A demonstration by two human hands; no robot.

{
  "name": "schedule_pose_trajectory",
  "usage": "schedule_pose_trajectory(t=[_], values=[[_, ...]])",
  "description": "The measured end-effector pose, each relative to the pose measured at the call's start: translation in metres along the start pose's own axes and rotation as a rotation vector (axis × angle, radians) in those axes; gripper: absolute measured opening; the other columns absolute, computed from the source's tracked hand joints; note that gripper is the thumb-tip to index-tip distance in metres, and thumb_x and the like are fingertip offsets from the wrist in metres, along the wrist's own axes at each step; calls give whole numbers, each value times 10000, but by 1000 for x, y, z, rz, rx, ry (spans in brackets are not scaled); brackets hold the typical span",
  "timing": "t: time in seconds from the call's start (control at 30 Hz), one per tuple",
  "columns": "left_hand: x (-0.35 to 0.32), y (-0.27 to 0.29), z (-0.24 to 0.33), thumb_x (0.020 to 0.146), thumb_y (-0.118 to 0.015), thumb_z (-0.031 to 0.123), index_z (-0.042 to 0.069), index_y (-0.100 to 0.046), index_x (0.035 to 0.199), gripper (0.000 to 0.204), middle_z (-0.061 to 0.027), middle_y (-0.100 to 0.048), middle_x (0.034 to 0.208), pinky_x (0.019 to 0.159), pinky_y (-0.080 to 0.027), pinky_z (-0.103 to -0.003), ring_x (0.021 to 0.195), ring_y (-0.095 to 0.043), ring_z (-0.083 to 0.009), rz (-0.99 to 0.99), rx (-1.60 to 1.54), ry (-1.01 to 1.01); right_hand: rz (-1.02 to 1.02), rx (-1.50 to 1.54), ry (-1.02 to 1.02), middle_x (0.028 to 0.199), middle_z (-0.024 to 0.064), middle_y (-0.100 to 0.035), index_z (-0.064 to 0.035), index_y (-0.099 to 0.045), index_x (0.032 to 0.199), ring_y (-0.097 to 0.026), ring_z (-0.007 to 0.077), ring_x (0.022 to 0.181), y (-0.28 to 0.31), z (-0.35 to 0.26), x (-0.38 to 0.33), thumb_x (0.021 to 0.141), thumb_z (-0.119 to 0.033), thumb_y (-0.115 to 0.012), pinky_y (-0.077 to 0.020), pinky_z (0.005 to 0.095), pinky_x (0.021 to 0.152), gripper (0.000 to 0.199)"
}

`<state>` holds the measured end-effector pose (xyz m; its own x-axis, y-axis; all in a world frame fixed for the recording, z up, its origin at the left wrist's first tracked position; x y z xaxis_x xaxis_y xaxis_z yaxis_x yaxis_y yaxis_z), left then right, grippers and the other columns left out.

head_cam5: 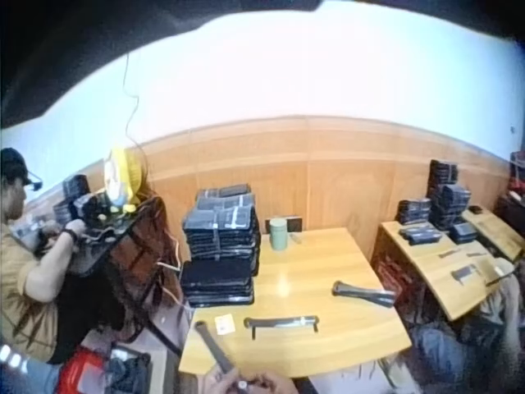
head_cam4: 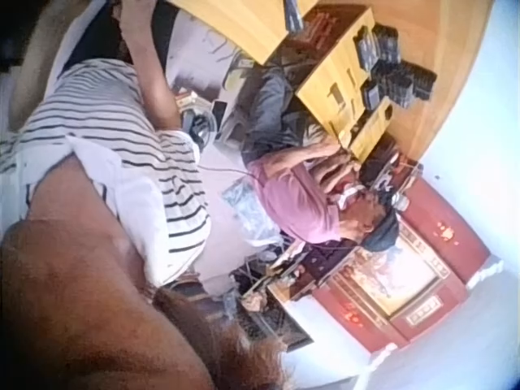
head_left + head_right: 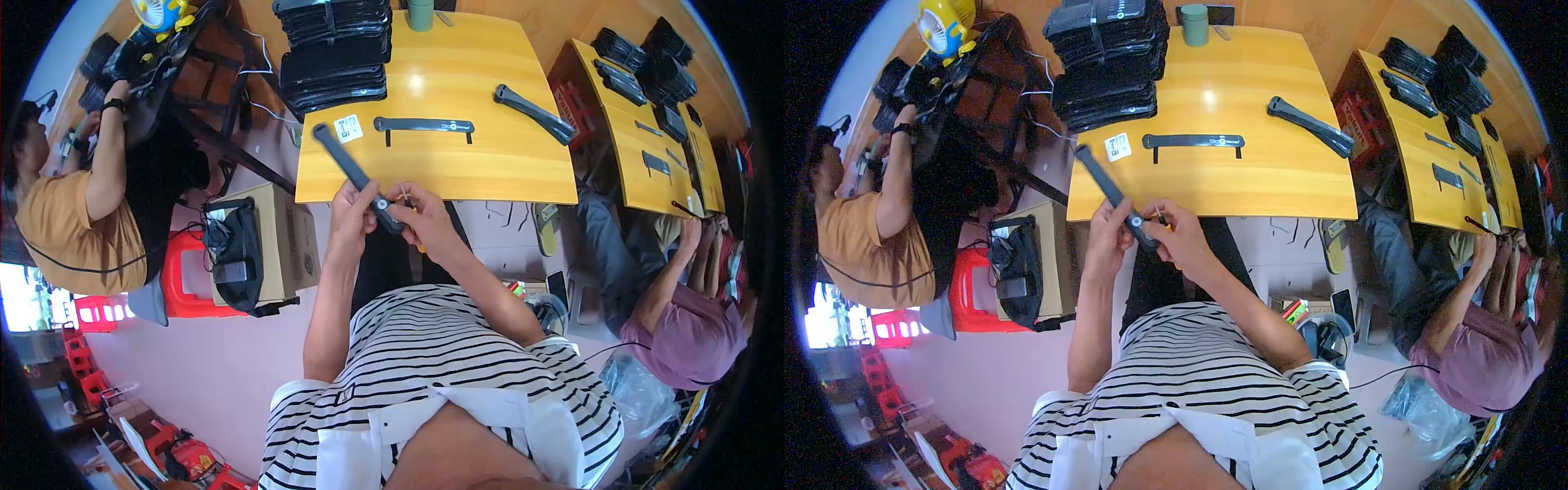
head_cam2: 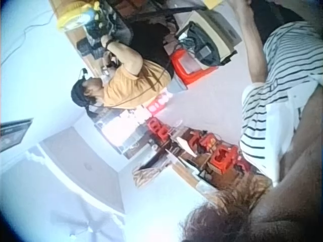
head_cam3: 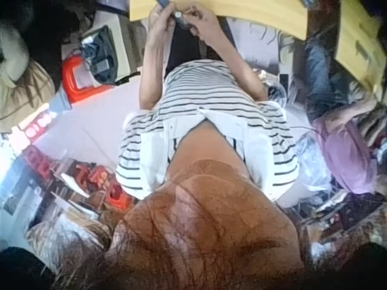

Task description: Assembling or finishing small black leather components using a manual tool at a workshop desk.

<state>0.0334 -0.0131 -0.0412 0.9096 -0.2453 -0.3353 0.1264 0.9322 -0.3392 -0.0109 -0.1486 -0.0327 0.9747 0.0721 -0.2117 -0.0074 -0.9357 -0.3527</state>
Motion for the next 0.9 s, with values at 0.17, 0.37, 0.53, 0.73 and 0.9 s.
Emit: schedule_pose_trajectory(t=[0.17,0.37,0.53,0.73,0.9], values=[[-11,-9,-6,889,-548,191,51,-562,988,172,-17,-606,751,527,-463,-166,635,-580,-66,-111,-162,-23,-44,114,-29,697,10,-518,-40,-553,932,-388,36,403,8,-5,0,865,-128,-525,-270,169,343,113],[-14,2,20,904,-517,166,36,-544,948,140,-129,-649,856,627,-552,-270,736,-654,-166,-10,-229,-201,-32,-118,94,629,-14,-444,-47,-561,1109,-383,35,416,10,-28,-12,929,-242,-388,-261,172,368,317],[-15,4,27,890,-540,156,61,-524,959,118,-140,-647,854,582,-564,-292,726,-658,-179,20,-247,-279,-102,-507,245,588,36,-469,-86,-479,1246,-467,115,513,-7,-37,-21,885,-62,-415,-403,254,519,368],[-17,-2,34,878,-556,146,57,-520,971,133,-132,-647,853,546,-559,-258,711,-651,-162,81,-184,-342,-38,-863,385,596,109,-504,-174,-465,1278,-513,230,513,-15,-41,-22,846,-51,-490,-431,301,534,449],[-20,-5,36,869,-568,132,49,-519,978,146,-125,-646,858,538,-554,-242,717,-646,-144,124,-151,-390,11,-977,469,640,134,-546,-184,-472,1276,-547,279,548,-19,-40,-22,832,-45,-513,-440,326,542,466]])
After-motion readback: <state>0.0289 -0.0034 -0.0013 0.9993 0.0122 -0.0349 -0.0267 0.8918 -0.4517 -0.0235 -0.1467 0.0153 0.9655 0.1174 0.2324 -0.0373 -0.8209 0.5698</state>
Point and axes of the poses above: each hand's wrist, its own x-axis towards the middle knuckle, its own y-axis out of the back of the hand, z = x × y, the point moved 2 cm from there along x, towards the middle knuckle
